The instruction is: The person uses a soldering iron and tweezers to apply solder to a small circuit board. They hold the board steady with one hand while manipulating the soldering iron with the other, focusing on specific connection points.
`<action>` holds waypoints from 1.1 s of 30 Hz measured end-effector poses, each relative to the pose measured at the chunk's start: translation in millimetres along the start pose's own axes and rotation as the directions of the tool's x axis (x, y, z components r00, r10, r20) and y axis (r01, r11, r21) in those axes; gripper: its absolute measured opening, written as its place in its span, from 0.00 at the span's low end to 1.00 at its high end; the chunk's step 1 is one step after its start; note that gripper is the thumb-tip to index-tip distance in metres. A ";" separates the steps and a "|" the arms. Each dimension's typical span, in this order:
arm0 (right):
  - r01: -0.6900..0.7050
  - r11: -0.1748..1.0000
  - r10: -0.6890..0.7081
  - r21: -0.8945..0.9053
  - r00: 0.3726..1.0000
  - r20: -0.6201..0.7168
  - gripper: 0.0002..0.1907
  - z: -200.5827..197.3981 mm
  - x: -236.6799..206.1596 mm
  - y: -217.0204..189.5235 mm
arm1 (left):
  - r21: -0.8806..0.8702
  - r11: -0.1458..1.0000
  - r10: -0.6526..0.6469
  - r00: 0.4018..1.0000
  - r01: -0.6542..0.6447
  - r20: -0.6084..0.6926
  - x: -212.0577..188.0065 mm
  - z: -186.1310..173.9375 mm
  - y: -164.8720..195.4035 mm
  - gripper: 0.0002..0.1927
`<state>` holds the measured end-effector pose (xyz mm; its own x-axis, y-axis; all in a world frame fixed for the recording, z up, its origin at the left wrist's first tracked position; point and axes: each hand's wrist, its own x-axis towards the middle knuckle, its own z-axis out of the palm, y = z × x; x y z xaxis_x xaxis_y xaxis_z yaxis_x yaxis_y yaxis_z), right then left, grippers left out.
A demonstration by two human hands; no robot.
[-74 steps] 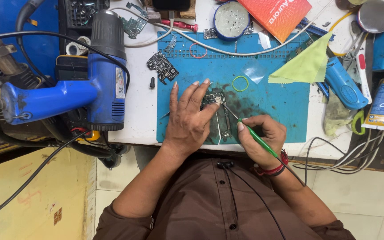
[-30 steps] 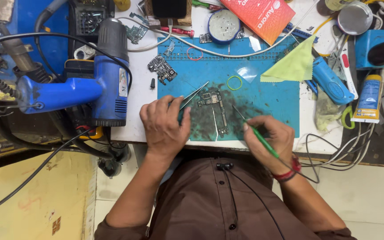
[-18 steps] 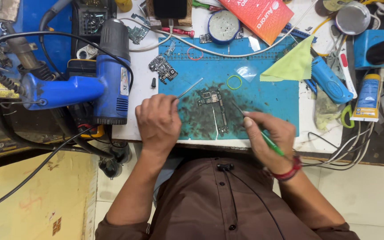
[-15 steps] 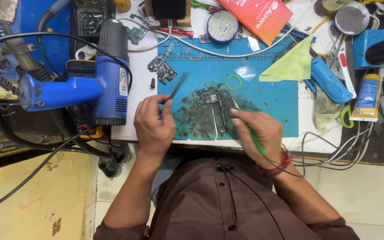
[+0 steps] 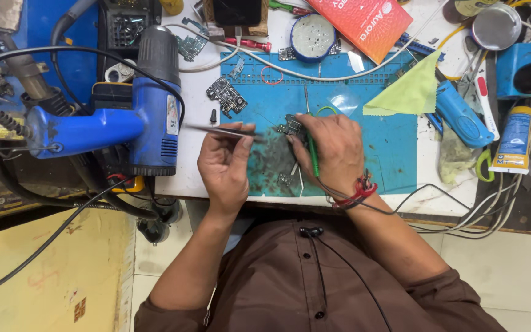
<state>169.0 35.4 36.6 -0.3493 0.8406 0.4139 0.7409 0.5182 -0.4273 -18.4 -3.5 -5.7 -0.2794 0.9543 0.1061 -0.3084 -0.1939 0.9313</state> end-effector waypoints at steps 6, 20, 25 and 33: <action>-0.117 0.984 0.131 0.137 0.986 -0.103 0.18 -8.3 -17.9 8.5 | 0.044 0.998 0.048 0.997 -0.050 0.061 54.0 22.1 -15.0 0.10; -0.199 0.928 0.248 0.313 0.961 -0.124 0.15 -5.0 -23.4 17.0 | 0.094 0.989 0.118 0.993 -0.118 0.010 111.8 64.1 -39.4 0.09; -0.198 0.926 0.249 0.322 0.960 -0.126 0.15 -4.1 -23.4 16.5 | 0.099 0.989 0.114 0.994 -0.113 0.005 112.4 65.6 -38.6 0.08; -0.205 0.923 0.254 0.327 0.960 -0.117 0.15 -4.6 -23.0 16.0 | 0.108 0.988 0.112 0.994 -0.111 -0.007 113.4 66.7 -37.1 0.08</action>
<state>191.5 23.7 23.9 -0.0798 0.9204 0.3827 0.5678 0.3576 -0.7415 22.1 127.1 -5.0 -0.3187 0.9249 0.2073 -0.1756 -0.2725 0.9460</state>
